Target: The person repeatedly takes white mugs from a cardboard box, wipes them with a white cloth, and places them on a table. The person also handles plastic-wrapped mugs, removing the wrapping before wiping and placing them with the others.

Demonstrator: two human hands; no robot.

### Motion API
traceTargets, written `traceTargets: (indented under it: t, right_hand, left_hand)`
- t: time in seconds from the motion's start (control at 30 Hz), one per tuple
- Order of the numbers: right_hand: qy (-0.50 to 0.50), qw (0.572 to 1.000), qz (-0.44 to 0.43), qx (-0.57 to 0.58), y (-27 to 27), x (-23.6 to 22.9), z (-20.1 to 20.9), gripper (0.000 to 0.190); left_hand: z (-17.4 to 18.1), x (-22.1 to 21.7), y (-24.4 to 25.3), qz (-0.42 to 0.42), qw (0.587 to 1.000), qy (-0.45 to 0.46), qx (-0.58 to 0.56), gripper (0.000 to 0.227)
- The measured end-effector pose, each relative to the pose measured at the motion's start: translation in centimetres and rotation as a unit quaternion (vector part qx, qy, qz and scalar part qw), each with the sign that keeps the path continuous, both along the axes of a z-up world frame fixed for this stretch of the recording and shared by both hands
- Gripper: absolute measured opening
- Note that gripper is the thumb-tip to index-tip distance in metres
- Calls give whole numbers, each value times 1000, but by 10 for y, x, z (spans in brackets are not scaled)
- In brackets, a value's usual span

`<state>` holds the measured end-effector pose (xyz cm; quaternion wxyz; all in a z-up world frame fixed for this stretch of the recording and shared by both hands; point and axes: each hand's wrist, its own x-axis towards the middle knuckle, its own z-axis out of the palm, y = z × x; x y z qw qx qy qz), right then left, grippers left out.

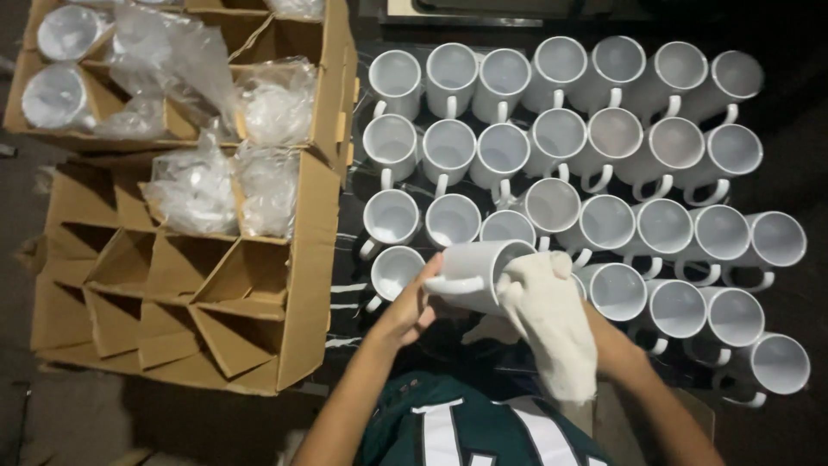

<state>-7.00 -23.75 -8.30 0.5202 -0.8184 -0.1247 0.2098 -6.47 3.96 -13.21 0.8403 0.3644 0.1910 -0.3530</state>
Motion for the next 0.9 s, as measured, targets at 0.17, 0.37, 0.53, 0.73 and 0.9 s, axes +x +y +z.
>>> traceTargets:
  t: [0.17,0.37,0.53,0.73,0.9]
  right_hand:
    - [26,998,45,-25,8,8,9,42]
    - [-381,883,231,-146,19,30,4,36]
    - [-77,996,-47,-7,30,27,67,44]
    - [-3,958,-279,62,-5,35,14,42]
    - [264,847,-357,293,-34,25,-54,44]
  left_hand:
    - [-31,0,20,-64,986,-129,83,76]
    - [19,29,22,-73,937,-260,220,96]
    - [8,46,23,23,986,-157,-41,75]
    - [36,120,20,100,984,-139,-55,57]
    - [-7,205,6,83,990,-111,7,50]
